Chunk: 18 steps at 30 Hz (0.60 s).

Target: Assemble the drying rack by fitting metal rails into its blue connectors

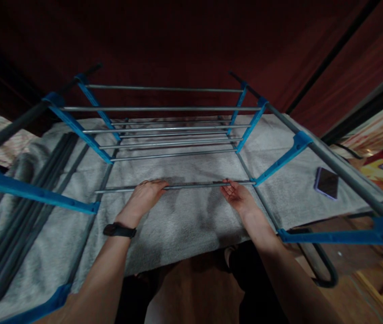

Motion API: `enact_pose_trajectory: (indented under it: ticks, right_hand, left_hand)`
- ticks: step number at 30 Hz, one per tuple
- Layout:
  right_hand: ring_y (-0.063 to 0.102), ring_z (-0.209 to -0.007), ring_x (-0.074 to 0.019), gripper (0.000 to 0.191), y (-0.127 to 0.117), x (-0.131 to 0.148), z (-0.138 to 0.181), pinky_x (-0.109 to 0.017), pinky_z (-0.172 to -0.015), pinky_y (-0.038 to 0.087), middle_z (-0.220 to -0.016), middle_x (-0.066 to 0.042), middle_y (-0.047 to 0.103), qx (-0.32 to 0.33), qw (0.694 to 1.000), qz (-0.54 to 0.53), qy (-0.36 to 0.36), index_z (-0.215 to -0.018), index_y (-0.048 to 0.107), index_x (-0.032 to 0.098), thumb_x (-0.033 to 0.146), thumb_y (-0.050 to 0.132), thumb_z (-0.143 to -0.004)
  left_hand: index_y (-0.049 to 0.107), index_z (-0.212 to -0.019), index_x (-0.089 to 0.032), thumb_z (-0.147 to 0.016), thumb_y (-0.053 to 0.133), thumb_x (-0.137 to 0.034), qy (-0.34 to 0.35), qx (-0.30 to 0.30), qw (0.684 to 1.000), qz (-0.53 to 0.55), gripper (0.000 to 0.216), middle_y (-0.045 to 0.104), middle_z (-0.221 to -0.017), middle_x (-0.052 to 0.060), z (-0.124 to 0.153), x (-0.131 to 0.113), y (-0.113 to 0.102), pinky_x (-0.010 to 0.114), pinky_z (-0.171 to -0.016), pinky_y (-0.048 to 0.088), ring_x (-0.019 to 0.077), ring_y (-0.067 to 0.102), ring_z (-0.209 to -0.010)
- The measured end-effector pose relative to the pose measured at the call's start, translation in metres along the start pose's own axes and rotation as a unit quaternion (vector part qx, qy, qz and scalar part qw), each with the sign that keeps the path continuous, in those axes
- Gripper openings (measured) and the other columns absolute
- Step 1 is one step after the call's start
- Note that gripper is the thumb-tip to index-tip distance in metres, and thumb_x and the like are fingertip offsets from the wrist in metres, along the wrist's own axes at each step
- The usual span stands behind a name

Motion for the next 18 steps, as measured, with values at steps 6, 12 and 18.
enact_pose_trajectory:
  ticks: [6, 12, 18]
  right_hand:
    - [0.069, -0.064, -0.0117, 0.024, 0.002, -0.001, 0.002, -0.024, -0.067, 0.061, -0.069, 0.0, 0.071, -0.012, 1.0, -0.001, -0.005, -0.077, 0.064, 0.02, 0.004, 0.051, -0.09]
    - [0.069, -0.062, -0.0113, 0.024, 0.002, -0.002, 0.003, -0.023, -0.065, 0.06, -0.069, 0.001, 0.071, -0.007, 1.0, 0.012, -0.015, -0.077, 0.063, 0.021, 0.003, 0.053, -0.089]
    - [0.07, -0.064, -0.0122, 0.023, -0.001, -0.001, 0.005, -0.024, -0.066, 0.061, -0.07, -0.001, 0.071, -0.029, 0.999, 0.019, -0.006, -0.079, 0.063, 0.02, 0.004, 0.052, -0.091]
  left_hand:
    - [0.071, -0.119, -0.026, -0.095, 0.054, -0.024, 0.004, -0.008, 1.0, 0.013, 0.03, 0.076, -0.118, 0.005, 0.003, 0.001, 0.0, 0.033, -0.093, 0.052, 0.0231, 0.072, -0.104]
    - [0.072, -0.117, -0.029, -0.095, 0.053, -0.024, 0.009, -0.01, 0.999, 0.03, 0.029, 0.077, -0.113, 0.004, 0.006, 0.004, 0.004, 0.033, -0.093, 0.052, 0.0218, 0.072, -0.101]
    - [0.07, -0.123, -0.027, -0.097, 0.05, -0.025, 0.021, 0.001, 0.999, 0.034, 0.032, 0.075, -0.12, 0.005, 0.009, 0.005, 0.01, 0.034, -0.093, 0.052, 0.0232, 0.071, -0.106]
Point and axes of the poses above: each hand's wrist, its own z-axis away from the middle knuckle, its own y-axis out of the palm, x = y × z, the point moved 5 cm from there along -z, towards the middle knuckle
